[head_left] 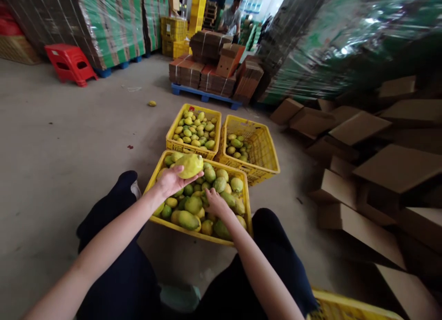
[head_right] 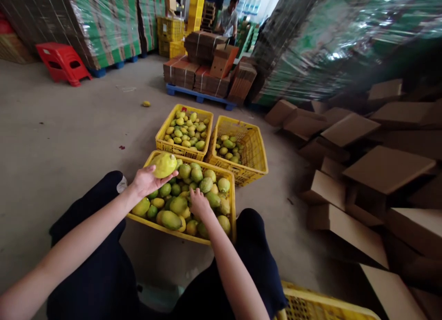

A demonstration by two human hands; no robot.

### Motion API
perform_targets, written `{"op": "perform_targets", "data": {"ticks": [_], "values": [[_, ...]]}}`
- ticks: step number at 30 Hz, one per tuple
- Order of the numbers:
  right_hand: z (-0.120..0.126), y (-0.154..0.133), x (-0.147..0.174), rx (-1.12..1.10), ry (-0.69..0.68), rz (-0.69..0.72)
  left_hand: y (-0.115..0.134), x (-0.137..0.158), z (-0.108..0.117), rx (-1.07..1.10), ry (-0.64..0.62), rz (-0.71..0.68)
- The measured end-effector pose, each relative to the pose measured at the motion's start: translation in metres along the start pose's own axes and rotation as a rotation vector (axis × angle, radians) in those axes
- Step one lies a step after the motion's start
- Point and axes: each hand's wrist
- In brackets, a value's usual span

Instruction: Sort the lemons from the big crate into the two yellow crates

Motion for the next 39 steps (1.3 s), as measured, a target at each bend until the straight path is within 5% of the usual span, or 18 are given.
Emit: {"op": "perform_targets", "data": {"ticks": [7,15,21,26,29,32,35,39], "values": [[-0.011,-0.017,-0.015,0.112,-0.016,-0.077,-0.003,0.001,0.0,0.12,0.009,0.123],[0.025,-0.021,-0.018,-0.068,0.164,-0.074,0.0,-0.006,-0.01,0.095,0.167,-0.058],[0.08,-0.018,0.01,-1.032,0.826,0.061,-0.016,-0.01,-0.022,0.111,-0.014,-0.005],[0.086,-0.02,0.022,-1.594,0.997,0.125,-0.029,-0.015,-0.037,0.311,-0.121,0.117],[0.078,-0.025,0.024,-2.039,0.89,0.058,-0.033,-0.02,-0.049,0.457,-0.141,0.141],[0.076,-0.029,0.031,-2.292,0.604,0.045,-0.037,-0.026,-0.058,0.561,-0.081,0.139],[0.081,-0.032,0.035,-2.305,0.458,0.083,-0.038,-0.034,-0.061,0.56,0.017,0.171],[0.082,-0.034,0.028,-2.205,0.475,0.035,-0.036,-0.044,-0.061,0.503,0.148,0.177]]}}
Point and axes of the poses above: each hand's wrist, its own x-axis away from the middle knuckle, its own z-axis out of the back of the hand, y = z × x, and after that the axes turned 6 degrees about -x, right-handed
